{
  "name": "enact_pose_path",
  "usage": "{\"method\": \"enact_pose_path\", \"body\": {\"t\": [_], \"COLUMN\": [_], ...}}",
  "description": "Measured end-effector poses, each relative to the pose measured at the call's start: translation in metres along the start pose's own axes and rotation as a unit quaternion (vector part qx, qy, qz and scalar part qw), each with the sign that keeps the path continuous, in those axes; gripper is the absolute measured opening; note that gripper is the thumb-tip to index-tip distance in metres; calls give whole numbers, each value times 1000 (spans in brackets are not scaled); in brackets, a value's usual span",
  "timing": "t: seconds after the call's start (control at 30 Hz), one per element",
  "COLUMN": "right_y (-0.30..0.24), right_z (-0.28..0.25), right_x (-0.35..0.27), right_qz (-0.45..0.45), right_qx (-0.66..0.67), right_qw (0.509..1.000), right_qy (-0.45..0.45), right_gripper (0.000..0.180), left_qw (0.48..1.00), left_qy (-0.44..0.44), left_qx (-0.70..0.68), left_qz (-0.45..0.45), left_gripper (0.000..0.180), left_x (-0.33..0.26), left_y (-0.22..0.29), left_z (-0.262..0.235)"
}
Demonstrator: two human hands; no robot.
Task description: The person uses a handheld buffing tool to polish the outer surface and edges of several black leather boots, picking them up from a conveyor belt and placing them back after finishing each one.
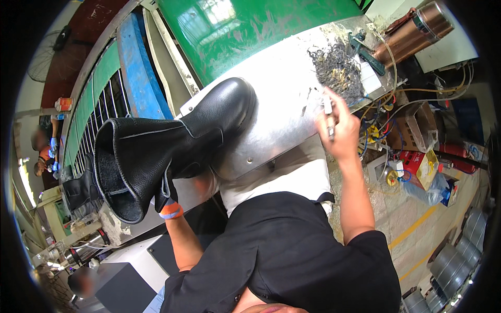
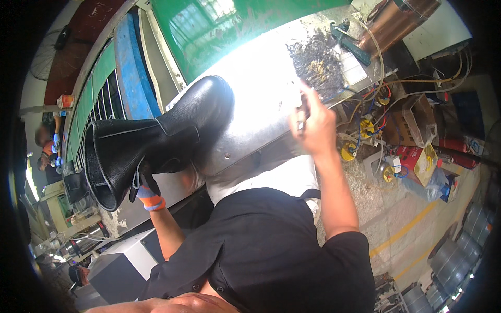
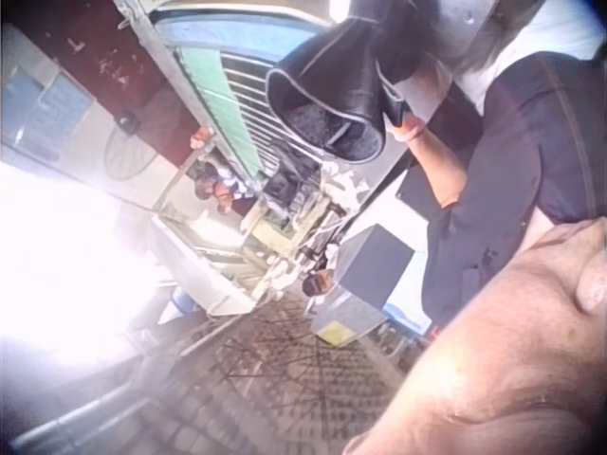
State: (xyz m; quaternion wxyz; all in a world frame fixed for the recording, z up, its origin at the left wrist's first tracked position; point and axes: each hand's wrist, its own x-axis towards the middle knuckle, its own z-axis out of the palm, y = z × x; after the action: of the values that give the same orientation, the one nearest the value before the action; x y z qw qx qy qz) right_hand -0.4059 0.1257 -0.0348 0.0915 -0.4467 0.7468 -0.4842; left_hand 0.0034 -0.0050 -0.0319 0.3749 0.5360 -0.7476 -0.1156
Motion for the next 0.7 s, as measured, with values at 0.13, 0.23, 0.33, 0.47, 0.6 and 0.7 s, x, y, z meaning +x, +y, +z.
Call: {"method": "enact_pose_path", "body": {"t": [0.13, 0.23, 0.33, 0.47, 0.6, 0.7], "right_y": [-16, -27, -36, -3, 22, 37], "right_z": [32, 59, 78, 93, 62, 39], "right_x": [-8, 27, 72, 129, 127, 75], "right_qz": [-42, -127, -116, -107, -45, -58], "right_qx": [56, -21, -42, -57, 28, 128], "right_qw": [991, 978, 957, 966, 998, 990], "right_qy": [-117, -165, -264, -229, -43, 2], "right_gripper": [57, 73, 76, 64, 54, 54], "left_qw": [1000, 1000, 1000, 998, 998, 958], "left_qy": [1, 2, 5, -16, -21, -67], "left_qx": [-1, -2, -6, 29, -54, -236], "left_qz": [-4, -7, -10, 54, -14, -148], "left_gripper": [27, 28, 28, 31, 32, 34], "left_x": [-1, 2, 4, 7, -3, -24], "left_y": [-2, -2, 1, 1, -8, -115], "left_z": [0, 0, 2, 1, 0, -25]}}
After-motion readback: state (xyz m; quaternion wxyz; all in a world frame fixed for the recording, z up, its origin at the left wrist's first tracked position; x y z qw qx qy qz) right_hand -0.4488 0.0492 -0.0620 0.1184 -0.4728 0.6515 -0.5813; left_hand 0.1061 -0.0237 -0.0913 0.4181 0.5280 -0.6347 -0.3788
